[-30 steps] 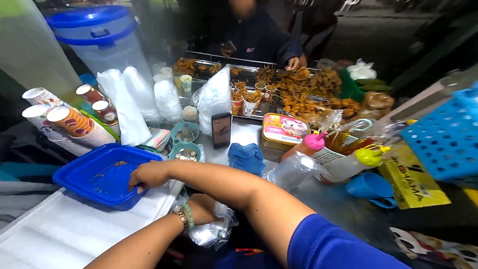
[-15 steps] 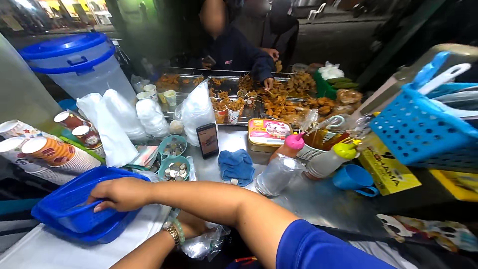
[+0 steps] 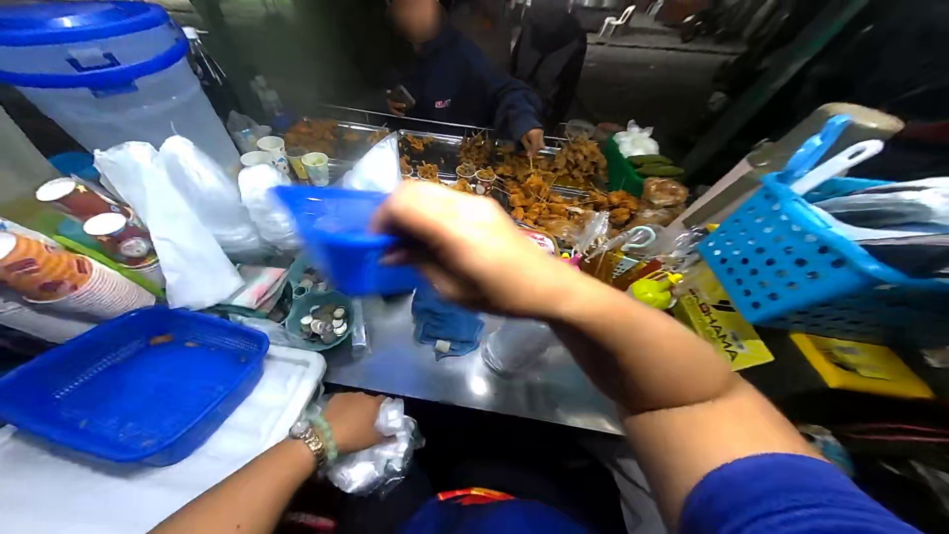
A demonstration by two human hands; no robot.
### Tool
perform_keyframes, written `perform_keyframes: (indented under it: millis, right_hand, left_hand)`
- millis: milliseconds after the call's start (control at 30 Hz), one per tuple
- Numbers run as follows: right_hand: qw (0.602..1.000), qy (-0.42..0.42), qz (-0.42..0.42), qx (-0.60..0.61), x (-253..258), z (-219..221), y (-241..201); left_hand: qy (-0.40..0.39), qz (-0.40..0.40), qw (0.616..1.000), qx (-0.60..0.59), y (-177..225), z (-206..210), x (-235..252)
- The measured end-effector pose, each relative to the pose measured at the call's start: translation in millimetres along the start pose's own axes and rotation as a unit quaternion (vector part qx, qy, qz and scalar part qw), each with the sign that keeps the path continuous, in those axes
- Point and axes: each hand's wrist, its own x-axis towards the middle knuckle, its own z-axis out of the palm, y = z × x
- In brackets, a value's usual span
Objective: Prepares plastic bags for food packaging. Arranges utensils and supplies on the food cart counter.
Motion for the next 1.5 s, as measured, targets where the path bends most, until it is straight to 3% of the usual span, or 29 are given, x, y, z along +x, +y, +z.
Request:
perform_keyframes:
  millis: [67,167,300,433,567,633,767,833,900,967,1000,1067,1133,1300,1500]
  right_hand:
    - [0.992,-0.03,0.085,-0.083,-21.8,-6.7,42.3]
    - [0.95,-0.137,0.222,-0.171,-62.3,2.0,115.7]
    - [0.882,-0.284,0.301,-0.223,-118.6,20.7,188.3]
    - [0.832,-0.375,0.349,-0.214,-140.5,36.0,204.4]
    - [0.799,-0.406,0.402,-0.187,-132.5,27.2,202.1]
    - [0.823,-0.356,0.399,-0.192,-119.8,6.3,181.4]
    - [0.946,-0.128,0.26,-0.143,-107.3,-26.3,91.9]
    - [0.981,-0.047,0.181,-0.051,-119.2,-3.9,51.1]
    - [0.974,-0.104,0.2,0.024,-139.3,45.8,30.7]
    - [0.913,-0.251,0.318,0.044,-153.9,101.7,33.8]
    - [0.88,-0.281,0.383,0.035,-160.4,128.3,41.8]
    - [0.826,-0.274,0.493,0.005,-175.9,170.7,62.7]
    - [0.798,-0.26,0.543,-0.029,-194.8,199.9,80.2]
    - [0.839,-0.233,0.482,-0.095,-208.8,212.6,83.4]
    - [0.826,-0.247,0.497,-0.097,-198.4,203.1,89.7]
  left_hand:
    - [0.003,-0.002,1.0,0.001,-1.4,0.5,0.9]
    - [-0.002,-0.012,1.0,0.005,0.3,0.4,1.4]
    - [0.017,-0.011,1.0,-0.006,-0.9,2.0,2.1]
    - [0.055,-0.011,0.997,-0.047,-6.0,2.8,1.0]
    - [0.165,-0.01,0.963,-0.212,-1.1,-14.3,-20.9]
    - [0.235,-0.017,0.927,-0.293,2.5,-31.5,-42.5]
    - [0.475,0.014,0.839,-0.266,-11.3,-63.0,-100.9]
    - [0.578,-0.01,0.787,-0.212,-28.3,-75.1,-128.9]
    - [0.622,-0.084,0.753,-0.196,-39.4,-87.9,-153.4]
    - [0.617,-0.175,0.737,-0.212,-48.5,-99.6,-169.4]
    - [0.603,-0.22,0.736,-0.215,-54.6,-103.8,-173.6]
    - [0.553,-0.31,0.744,-0.211,-66.9,-108.1,-177.0]
    - [0.484,-0.383,0.761,-0.198,-82.5,-103.3,-172.8]
    - [0.387,-0.402,0.815,-0.157,-133.6,-73.9,-154.2]
    - [0.404,-0.42,0.802,-0.131,-126.9,-84.3,-146.6]
